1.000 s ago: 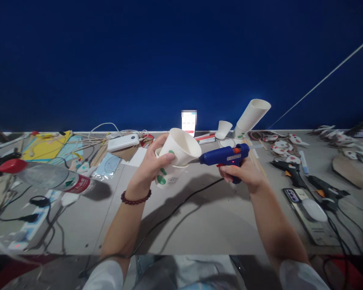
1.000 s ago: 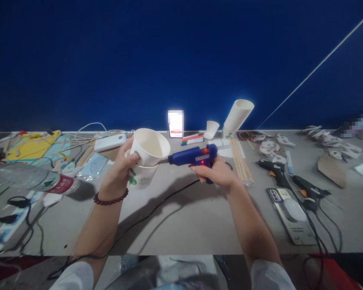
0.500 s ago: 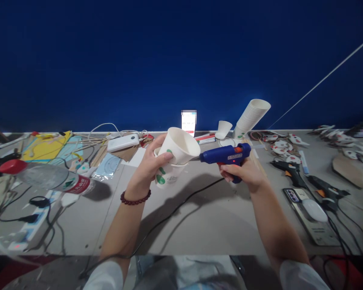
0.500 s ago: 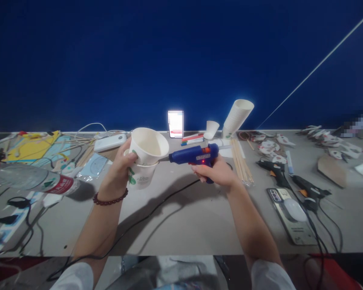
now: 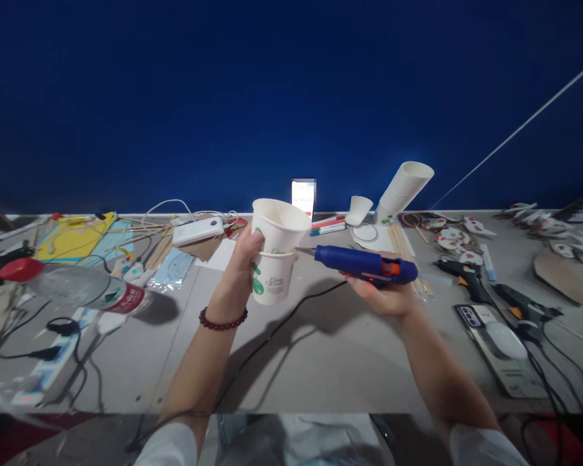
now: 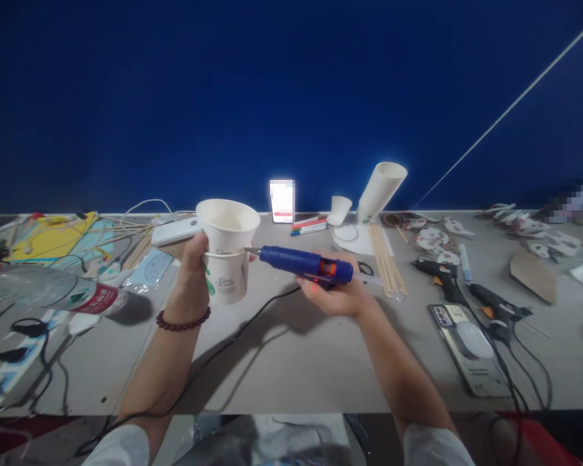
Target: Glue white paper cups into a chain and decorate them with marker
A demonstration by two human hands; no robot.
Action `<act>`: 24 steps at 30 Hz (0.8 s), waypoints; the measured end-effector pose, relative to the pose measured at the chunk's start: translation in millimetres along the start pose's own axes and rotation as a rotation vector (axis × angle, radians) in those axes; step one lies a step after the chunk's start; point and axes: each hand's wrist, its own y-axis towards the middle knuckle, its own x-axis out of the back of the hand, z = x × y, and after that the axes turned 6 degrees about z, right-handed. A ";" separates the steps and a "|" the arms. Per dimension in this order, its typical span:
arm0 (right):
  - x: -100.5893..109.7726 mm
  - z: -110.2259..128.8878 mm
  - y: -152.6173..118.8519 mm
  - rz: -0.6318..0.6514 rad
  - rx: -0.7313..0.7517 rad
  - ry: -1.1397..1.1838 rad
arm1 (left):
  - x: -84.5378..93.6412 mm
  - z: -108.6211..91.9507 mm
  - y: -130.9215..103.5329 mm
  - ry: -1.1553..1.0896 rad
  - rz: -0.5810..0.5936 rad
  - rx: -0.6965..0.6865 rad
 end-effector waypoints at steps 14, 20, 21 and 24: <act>-5.9 -0.3 -0.1 -0.194 0.602 -0.625 | -1.5 -6.0 -3.8 -0.070 -0.079 0.041; -15.1 -8.6 3.4 -0.360 0.144 -0.049 | 0.4 -9.3 -2.1 -0.028 -0.131 0.000; -15.5 -9.9 5.4 -0.360 0.058 0.105 | 3.0 -9.6 -1.2 -0.006 -0.128 -0.014; -15.3 -17.7 6.8 -0.340 -0.255 0.574 | 14.8 -10.2 1.9 0.087 -0.105 -0.057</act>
